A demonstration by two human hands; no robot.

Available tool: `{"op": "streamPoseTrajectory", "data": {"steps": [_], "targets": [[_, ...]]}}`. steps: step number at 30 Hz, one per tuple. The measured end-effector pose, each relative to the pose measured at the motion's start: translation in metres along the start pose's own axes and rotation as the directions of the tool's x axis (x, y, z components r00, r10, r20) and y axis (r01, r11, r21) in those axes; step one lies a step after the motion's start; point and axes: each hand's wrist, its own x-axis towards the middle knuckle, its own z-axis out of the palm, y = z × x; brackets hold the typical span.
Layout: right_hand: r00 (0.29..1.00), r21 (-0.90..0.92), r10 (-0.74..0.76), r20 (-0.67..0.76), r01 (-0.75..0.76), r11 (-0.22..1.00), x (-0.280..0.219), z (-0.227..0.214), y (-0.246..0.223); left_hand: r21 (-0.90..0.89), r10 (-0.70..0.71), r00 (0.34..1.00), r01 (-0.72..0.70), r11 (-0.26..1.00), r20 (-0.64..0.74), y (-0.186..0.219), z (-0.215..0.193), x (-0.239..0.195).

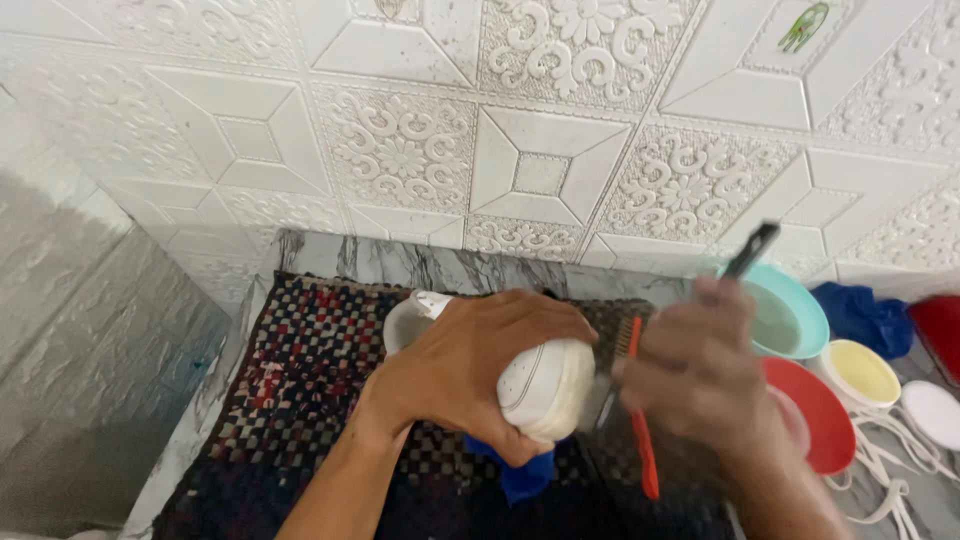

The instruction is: The person scrubs a white sneaker with a brush and wipes it with a blue cloth. They rotate the shoe to clean different sides, including the sole and upper, while using a blue cloth to wipe away residue.

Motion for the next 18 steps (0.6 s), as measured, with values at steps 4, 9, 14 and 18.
{"op": "streamPoseTrajectory", "data": {"steps": [4, 9, 14, 18], "targets": [[0.993, 0.000, 0.016, -0.113, -0.016, 1.000, 0.004, 0.008, 0.000, 0.007, -0.035, 0.999, 0.035, 0.999, 0.010, 0.001, -0.003, 0.002], [0.984, 0.041, 0.114, -0.137, -0.109, 0.993, 0.000, 0.017, 0.003, 0.007, -0.021, 1.000, 0.021, 1.000, -0.006, -0.001, -0.002, -0.001], [0.989, 0.074, 0.053, -0.136, -0.043, 0.996, 0.014, 0.017, -0.005, -0.012, -0.073, 0.997, 0.073, 0.997, 0.028, 0.000, -0.005, 0.000], [0.999, -0.013, 0.033, -0.019, -0.034, 0.999, -0.007, 0.007, -0.029, -0.025, -0.063, 0.998, 0.063, 0.998, 0.021, 0.000, -0.004, -0.002]]}}
